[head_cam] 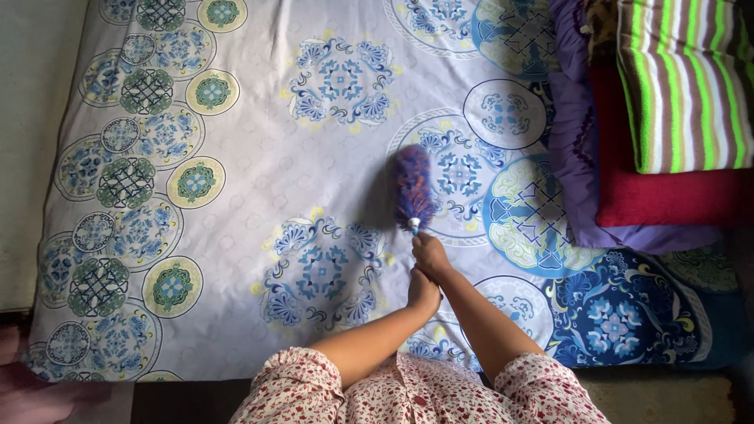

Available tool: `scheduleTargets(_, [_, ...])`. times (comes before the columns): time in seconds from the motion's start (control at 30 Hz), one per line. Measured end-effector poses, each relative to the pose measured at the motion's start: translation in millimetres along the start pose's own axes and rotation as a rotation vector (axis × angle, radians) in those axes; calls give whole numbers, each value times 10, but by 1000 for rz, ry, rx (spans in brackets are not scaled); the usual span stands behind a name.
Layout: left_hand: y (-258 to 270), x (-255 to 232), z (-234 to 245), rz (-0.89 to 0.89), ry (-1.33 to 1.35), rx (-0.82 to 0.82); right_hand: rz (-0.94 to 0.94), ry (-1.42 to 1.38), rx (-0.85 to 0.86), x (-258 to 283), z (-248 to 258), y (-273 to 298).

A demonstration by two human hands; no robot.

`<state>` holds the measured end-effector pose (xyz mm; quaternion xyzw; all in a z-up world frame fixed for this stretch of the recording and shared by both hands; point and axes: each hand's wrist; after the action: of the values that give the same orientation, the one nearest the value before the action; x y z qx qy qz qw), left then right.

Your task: The person uses a blue and orange duster to wipe the surface of a patterned bedsheet. They move the duster across the sheet in sweeping motions, occasionally adjusting their grip and repositioning the duster to cover different areas.

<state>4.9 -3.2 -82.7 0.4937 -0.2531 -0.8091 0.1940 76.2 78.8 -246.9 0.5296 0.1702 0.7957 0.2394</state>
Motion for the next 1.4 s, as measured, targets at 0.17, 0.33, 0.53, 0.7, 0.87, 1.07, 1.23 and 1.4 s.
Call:
scheduleTargets(0.17, [-68, 151, 43, -33, -24, -19, 51, -136, -12, 743, 167, 577])
scheduleTargets(0.33, [-226, 155, 126, -37, -107, 31, 14, -425, -165, 392, 166, 174])
scheduleTargets(0.53, [-319, 442, 161, 10, -218, 139, -182, -492, -243, 170, 144, 303])
scheduleTargets(0.7, [-549, 694, 201, 96, -358, 82, -186, -402, -85, 105, 43, 519])
scheduleTargets(0.87, [-838, 689, 462, 93, -562, -188, -56, -397, -199, 204, 277, 512])
scheduleTargets(1.07, [-1272, 726, 705, 179, -652, -351, -112, -660, -351, 337, 521, 312])
scheduleTargets(1.23, [-1568, 465, 938, 278, -606, -418, -45, -394, -156, -96, 189, 328])
scheduleTargets(1.4, [-1502, -105, 1287, 368, -547, -390, -58, -463, 21, 114, 108, 424])
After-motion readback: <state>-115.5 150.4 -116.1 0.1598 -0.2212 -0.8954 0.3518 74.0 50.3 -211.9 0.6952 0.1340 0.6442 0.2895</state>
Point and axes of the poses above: each hand's wrist, its own y-axis away from the middle knuckle, its own z-axis out of the back of the hand, x = y × z, and after that the axes turned 7 degrees about -x, right-handed
